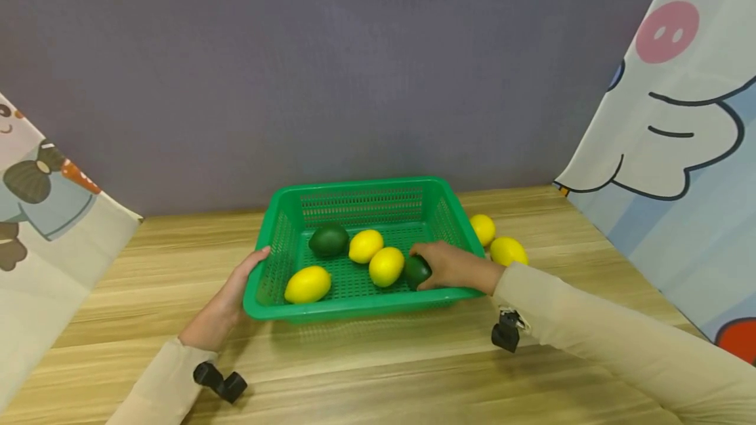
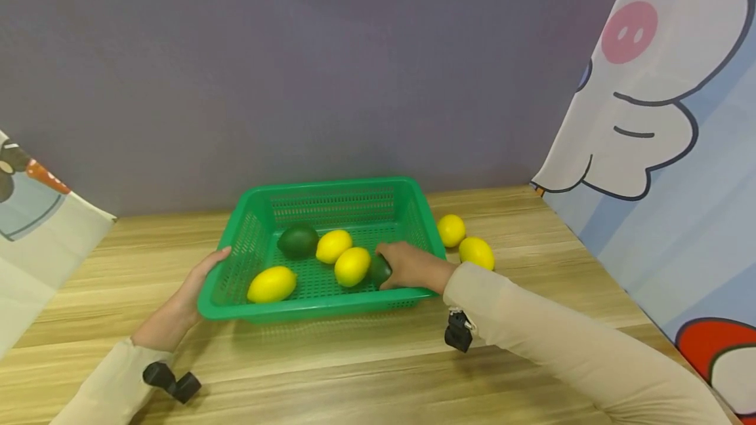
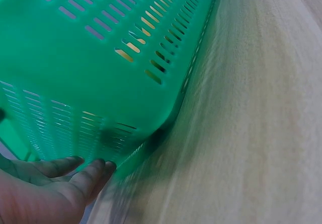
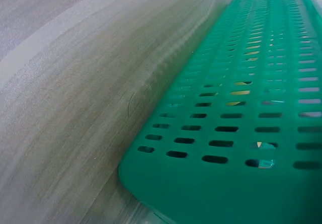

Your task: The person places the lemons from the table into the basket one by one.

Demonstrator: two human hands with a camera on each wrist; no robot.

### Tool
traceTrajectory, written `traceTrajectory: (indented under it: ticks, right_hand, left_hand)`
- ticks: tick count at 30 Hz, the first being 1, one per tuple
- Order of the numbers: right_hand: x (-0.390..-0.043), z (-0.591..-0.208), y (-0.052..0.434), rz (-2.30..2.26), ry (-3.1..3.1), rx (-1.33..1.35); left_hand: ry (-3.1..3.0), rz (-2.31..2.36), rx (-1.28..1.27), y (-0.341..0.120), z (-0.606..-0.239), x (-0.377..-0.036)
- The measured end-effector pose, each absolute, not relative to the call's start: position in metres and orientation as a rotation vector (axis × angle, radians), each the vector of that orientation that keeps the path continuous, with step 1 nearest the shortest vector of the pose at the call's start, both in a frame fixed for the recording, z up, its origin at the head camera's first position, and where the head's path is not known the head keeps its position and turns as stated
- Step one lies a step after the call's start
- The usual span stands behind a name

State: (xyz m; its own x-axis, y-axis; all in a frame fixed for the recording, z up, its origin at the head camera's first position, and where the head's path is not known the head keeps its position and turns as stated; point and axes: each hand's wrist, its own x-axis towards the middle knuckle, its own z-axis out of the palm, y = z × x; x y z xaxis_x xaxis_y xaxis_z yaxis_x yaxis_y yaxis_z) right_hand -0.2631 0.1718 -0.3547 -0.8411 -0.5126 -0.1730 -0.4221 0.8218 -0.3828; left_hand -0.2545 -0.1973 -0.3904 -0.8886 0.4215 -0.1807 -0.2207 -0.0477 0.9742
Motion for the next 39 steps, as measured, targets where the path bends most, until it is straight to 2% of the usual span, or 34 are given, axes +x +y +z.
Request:
traceTrajectory:
  ticks: [22,39]
  right_hand:
    - [-0.265,-0.352,0.174,-0.467,2.656,-0.768]
    - [-0.255,-0.331,0.182,-0.475,2.624,-0.795]
  left_hand:
    - [1.775,2.007,0.167,-0.198,-0.389,-0.254]
    - [1.798,2.006,0.152,-0.197,-0.390,-0.254]
